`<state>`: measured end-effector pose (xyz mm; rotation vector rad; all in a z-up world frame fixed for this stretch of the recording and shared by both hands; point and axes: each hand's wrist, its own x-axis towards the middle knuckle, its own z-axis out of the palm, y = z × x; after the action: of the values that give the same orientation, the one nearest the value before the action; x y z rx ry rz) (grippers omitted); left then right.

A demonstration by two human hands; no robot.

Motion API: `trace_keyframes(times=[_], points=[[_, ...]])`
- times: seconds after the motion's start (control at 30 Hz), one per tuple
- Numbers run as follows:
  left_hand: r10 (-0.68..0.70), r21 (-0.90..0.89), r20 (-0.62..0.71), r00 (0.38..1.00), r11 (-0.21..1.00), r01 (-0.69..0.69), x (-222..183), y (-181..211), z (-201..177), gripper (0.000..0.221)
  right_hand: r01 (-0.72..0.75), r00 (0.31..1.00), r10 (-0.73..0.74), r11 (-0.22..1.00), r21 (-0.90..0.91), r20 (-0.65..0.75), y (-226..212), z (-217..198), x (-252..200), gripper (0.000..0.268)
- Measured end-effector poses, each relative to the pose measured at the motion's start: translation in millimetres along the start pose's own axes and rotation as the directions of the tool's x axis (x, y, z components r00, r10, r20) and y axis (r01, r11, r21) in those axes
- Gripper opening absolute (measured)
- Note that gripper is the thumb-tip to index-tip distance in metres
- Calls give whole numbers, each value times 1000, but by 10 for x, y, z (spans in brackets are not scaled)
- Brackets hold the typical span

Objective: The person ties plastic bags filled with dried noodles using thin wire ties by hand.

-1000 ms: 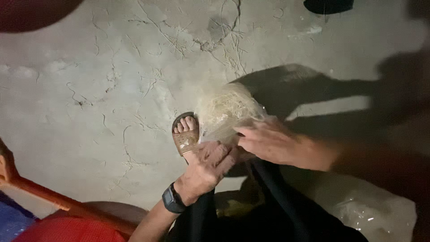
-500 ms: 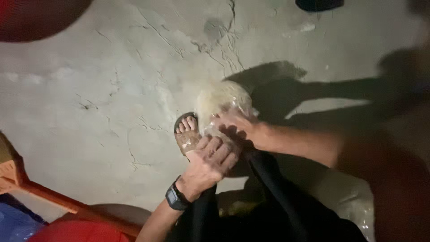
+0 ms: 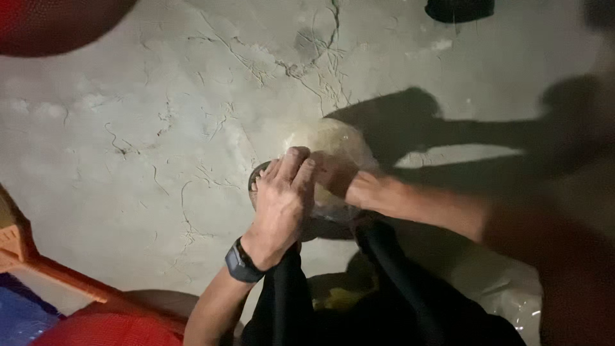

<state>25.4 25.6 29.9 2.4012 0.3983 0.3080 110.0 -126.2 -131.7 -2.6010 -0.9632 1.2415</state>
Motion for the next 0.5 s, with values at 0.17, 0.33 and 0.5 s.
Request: trace_keyframes(times=[0.17,0.33,0.5], points=[[-94,-155,-60,994,984,84,11,-23,15,13,246,943,-237,969,-11,232,317,-110,-27,36],[-300,-548,2,954,797,252,42,31,-147,8,308,861,-278,951,-3,425,273,-630,-190,69],[-457,-759,33,889,567,320,14,22,12,12,320,809,-310,945,68,499,493,118,-130,49]])
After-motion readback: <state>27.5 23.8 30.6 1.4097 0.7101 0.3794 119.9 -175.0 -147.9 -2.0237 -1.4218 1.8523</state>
